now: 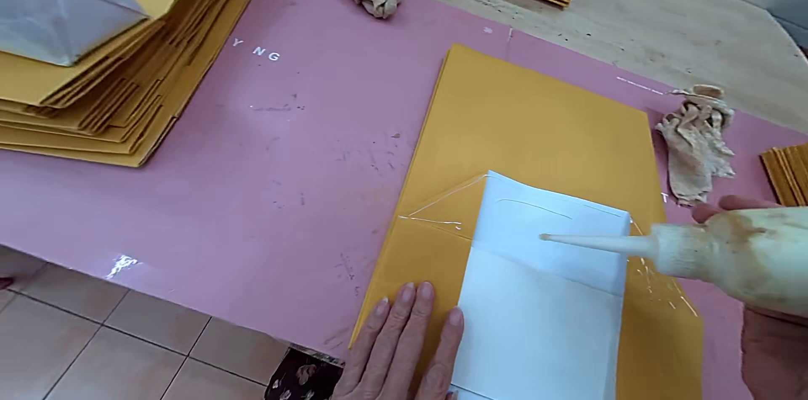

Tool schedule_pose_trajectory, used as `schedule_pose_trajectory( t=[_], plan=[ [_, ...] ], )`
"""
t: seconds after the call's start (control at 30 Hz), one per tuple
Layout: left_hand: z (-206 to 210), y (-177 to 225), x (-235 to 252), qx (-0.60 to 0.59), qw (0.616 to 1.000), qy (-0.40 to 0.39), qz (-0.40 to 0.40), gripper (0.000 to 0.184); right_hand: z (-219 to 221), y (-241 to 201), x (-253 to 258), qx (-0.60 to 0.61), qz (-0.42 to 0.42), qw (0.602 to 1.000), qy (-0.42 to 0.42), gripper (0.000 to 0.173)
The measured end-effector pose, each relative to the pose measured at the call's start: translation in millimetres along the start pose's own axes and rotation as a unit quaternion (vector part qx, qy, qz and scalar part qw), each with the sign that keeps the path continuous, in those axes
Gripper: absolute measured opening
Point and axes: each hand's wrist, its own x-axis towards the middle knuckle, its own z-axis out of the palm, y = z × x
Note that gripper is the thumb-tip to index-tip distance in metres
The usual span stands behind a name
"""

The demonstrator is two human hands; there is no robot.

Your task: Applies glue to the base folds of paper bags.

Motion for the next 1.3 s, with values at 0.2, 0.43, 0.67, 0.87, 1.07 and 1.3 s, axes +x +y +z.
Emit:
schedule_pose_trajectory(
  t=[0.2, 0.43, 0.67, 0.87, 1.07, 1.3],
  plan=[
    [-2.1, 3.6, 3.6, 0.022, 1.0, 0.005, 0.004, 0.046, 70.4, 6.8, 4.5, -0.037, -0.005, 0.999, -0.018, 0.083],
    [-7.1, 6.8, 5.2, 0.011, 1.0, -0.011, 0.01, 0.045, 72.5, 16.2, 24.7, -0.066, -0.005, 0.998, -0.004, 0.075],
    [-7.7, 7.5, 5.3, -0.002, 1.0, -0.017, 0.011, 0.046, 67.7, 14.9, 27.9, -0.065, 0.018, 0.997, -0.026, 0.083],
    [-6.2, 8.8, 5.1, 0.004, 1.0, -0.009, 0.008, 0.045, 74.8, 17.8, 41.1, -0.061, -0.009, 0.998, -0.022, 0.073],
    [-3.8, 8.6, 4.1, 0.02, 1.0, -0.005, 0.009, 0.045, 106.0, 3.3, 37.7, -0.034, 0.049, 0.996, -0.065, 0.056],
    [-3.3, 8.9, 5.5, 0.012, 1.0, 0.008, 0.001, 0.044, 90.4, 0.1, 49.8, -0.025, 0.15, 0.988, -0.011, 0.034]
  ],
)
